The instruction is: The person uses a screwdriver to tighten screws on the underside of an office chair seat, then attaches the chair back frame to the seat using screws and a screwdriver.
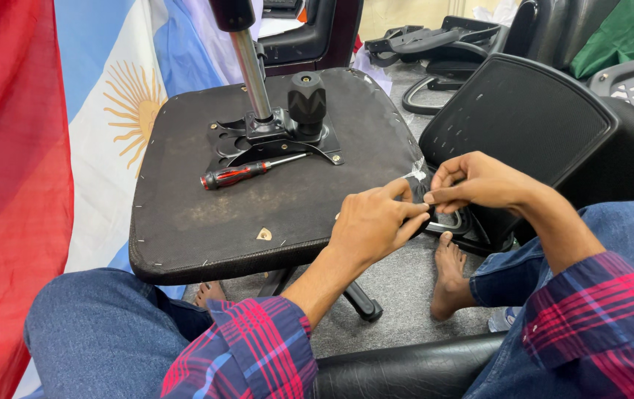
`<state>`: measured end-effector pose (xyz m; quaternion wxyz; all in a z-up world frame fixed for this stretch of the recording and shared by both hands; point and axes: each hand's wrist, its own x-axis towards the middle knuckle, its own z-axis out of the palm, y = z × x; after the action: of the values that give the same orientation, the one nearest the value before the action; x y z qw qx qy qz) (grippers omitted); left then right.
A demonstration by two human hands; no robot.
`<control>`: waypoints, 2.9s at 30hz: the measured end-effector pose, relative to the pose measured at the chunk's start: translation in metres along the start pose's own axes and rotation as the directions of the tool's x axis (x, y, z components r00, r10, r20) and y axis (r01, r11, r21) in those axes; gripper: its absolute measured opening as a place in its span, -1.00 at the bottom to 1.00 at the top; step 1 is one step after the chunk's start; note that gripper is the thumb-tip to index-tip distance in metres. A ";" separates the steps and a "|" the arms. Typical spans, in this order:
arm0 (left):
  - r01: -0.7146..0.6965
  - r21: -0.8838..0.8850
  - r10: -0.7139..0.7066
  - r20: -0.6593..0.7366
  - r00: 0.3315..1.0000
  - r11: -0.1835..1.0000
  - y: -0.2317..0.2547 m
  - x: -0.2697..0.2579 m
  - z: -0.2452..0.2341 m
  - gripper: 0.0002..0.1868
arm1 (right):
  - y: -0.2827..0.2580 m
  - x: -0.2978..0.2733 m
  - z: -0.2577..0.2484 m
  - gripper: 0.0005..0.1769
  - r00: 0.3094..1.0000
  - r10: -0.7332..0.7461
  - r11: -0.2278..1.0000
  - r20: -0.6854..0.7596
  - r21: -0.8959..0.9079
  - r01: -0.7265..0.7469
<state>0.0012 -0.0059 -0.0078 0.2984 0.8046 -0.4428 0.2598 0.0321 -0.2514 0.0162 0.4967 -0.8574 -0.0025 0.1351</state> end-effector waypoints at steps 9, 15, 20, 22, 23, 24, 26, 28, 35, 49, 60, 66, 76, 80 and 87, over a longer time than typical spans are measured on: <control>0.244 -0.063 -0.242 0.038 0.970 0.968 0.006 0.003 -0.006 -0.80 | 0.003 0.011 -0.003 -0.61 0.990 0.070 0.981 0.126 0.172 -0.091; 0.168 -0.075 -0.168 0.010 0.986 0.983 0.002 -0.002 -0.008 -0.83 | 0.014 0.016 -0.005 -0.51 0.966 -0.039 0.978 0.255 0.209 -0.016; 0.111 -0.059 -0.110 0.024 0.994 0.992 0.001 -0.005 -0.007 -0.81 | 0.012 0.011 0.000 -0.49 0.962 -0.065 0.973 0.266 0.232 0.002; 0.098 -0.051 -0.097 0.031 0.995 0.994 0.002 -0.005 -0.007 -0.81 | 0.008 0.007 0.003 -0.51 0.963 -0.055 0.969 0.265 0.245 -0.012; 0.103 -0.052 -0.101 0.040 0.994 0.993 0.002 -0.005 -0.007 -0.81 | 0.006 0.004 0.004 -0.53 0.963 -0.047 0.966 0.265 0.256 -0.023; 0.108 -0.054 -0.106 0.049 0.993 0.993 0.001 -0.006 -0.008 -0.81 | 0.004 0.002 0.006 -0.54 0.963 -0.039 0.963 0.266 0.266 -0.034; 0.104 -0.054 -0.101 0.058 0.993 0.993 0.000 -0.006 -0.010 -0.82 | 0.001 0.000 0.007 -0.77 0.983 0.082 0.965 0.164 0.234 -0.119; 0.084 -0.053 -0.081 0.055 0.995 0.995 -0.001 -0.007 -0.012 -0.83 | -0.001 0.002 0.008 -0.78 0.990 0.141 0.972 0.007 0.188 -0.139; 0.026 -0.015 -0.026 0.041 0.999 1.000 -0.002 -0.015 -0.014 -0.83 | 0.009 0.026 0.013 -0.63 0.934 0.141 0.978 -0.327 0.190 -0.081; -0.018 0.101 0.011 0.075 0.997 0.995 -0.016 -0.018 0.000 -0.83 | 0.031 0.052 0.056 -0.32 0.970 0.169 0.941 -0.176 0.322 -0.106; -0.138 0.219 0.093 0.201 0.975 0.966 -0.021 -0.019 0.002 -0.04 | 0.033 0.070 0.052 -0.38 0.943 0.234 0.961 -0.237 0.204 -0.187; -0.122 0.159 0.086 0.221 0.972 0.980 -0.024 -0.005 -0.008 -0.07 | 0.020 0.069 0.051 -0.35 0.922 0.247 0.963 -0.299 0.178 -0.200; -0.134 0.074 0.119 0.181 0.976 0.988 -0.031 -0.002 -0.007 -0.19 | 0.016 0.024 0.073 -0.32 0.978 0.194 0.639 0.083 0.745 -0.190; -0.104 0.078 0.088 0.187 0.978 0.992 -0.038 0.010 -0.004 -0.21 | 0.018 0.050 0.072 -0.37 0.989 0.144 0.655 -0.017 0.751 -0.082; -0.114 0.058 0.101 0.197 0.975 0.992 -0.060 0.025 -0.009 -0.21 | 0.018 0.079 0.072 -0.37 0.981 0.169 0.674 -0.094 0.737 -0.046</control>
<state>0.0642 0.0125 0.0006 0.2115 0.8107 -0.5034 0.2112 0.0892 -0.1884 -0.0506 0.7875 -0.5937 0.1406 0.0872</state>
